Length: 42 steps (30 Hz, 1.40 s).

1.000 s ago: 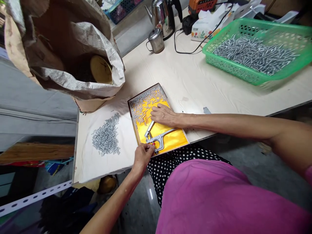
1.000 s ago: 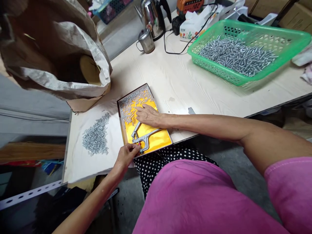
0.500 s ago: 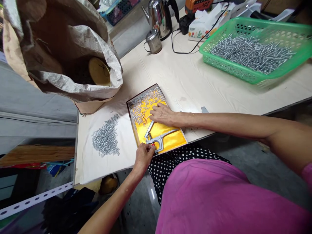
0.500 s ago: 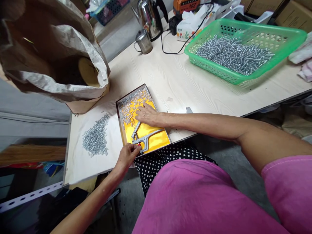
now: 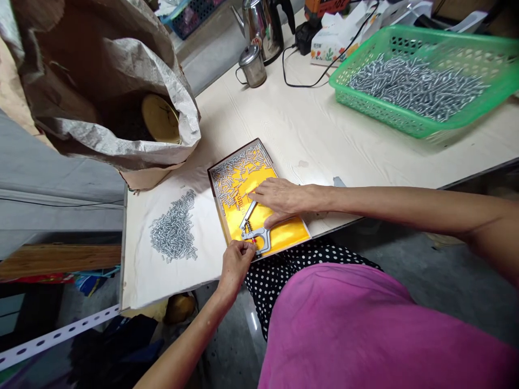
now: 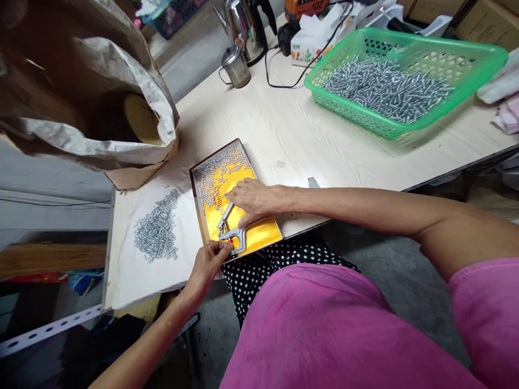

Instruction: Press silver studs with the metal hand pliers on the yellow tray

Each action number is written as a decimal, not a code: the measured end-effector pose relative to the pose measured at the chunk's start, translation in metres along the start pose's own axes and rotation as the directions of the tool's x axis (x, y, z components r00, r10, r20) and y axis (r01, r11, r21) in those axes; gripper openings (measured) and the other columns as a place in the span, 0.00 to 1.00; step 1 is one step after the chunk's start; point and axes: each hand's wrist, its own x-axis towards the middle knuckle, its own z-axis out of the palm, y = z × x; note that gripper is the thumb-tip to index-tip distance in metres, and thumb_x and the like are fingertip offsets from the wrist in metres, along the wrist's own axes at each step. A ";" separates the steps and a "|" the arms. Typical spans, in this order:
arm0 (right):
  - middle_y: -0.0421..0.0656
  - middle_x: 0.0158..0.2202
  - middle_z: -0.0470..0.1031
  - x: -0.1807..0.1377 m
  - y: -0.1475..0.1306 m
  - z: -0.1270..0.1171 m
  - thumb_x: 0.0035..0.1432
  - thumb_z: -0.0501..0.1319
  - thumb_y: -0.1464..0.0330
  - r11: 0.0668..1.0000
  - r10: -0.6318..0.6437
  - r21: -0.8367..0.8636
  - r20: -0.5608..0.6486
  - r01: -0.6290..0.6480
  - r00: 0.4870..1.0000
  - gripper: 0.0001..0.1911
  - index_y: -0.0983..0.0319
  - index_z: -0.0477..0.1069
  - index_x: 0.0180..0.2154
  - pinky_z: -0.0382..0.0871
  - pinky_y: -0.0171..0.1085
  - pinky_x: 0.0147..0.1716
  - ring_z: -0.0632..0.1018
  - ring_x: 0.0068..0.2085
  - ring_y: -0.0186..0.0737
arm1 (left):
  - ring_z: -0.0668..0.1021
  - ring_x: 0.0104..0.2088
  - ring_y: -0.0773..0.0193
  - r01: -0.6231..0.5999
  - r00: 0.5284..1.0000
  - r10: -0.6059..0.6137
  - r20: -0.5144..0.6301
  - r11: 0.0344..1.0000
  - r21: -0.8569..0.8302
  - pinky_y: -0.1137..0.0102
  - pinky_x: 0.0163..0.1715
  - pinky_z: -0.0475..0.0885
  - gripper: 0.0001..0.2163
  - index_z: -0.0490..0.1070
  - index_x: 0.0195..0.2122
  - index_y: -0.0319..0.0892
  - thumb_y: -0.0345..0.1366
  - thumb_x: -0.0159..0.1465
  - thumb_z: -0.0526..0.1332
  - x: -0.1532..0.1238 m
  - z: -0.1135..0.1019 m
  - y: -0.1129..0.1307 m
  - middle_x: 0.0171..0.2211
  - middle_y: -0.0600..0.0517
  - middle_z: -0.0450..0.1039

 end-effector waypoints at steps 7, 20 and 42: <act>0.55 0.61 0.67 -0.025 -0.005 0.003 0.56 0.70 0.50 0.998 -0.051 -0.040 -0.044 0.049 0.998 0.42 0.63 0.60 0.63 0.58 0.58 0.60 0.67 0.59 0.60 | 0.76 0.32 0.59 -0.009 1.000 0.009 -0.005 0.999 -0.032 0.68 0.32 0.67 0.16 0.76 0.24 0.40 0.47 0.59 0.60 0.000 0.002 -0.001 0.29 0.49 0.75; 0.55 0.53 0.72 -0.036 -0.023 0.014 0.64 0.65 0.64 0.998 -0.002 0.068 -0.081 0.007 0.997 0.33 0.67 0.56 0.64 0.64 0.49 0.49 0.69 0.51 0.53 | 0.73 0.54 0.46 -0.459 0.824 0.551 -0.129 0.784 0.417 0.53 0.52 0.72 0.18 0.69 0.53 0.38 0.42 0.66 0.64 0.000 0.008 0.022 0.54 0.38 0.71; 0.48 0.38 0.74 -0.041 -0.049 0.019 0.69 0.56 0.75 0.988 0.154 0.016 0.049 -0.155 0.987 0.06 0.65 0.72 0.41 0.66 0.39 0.37 0.72 0.41 0.44 | 0.73 0.44 0.53 -0.561 0.794 0.597 0.116 0.644 0.520 0.60 0.45 0.72 0.06 0.75 0.44 0.43 0.38 0.69 0.63 0.030 0.014 0.047 0.39 0.47 0.75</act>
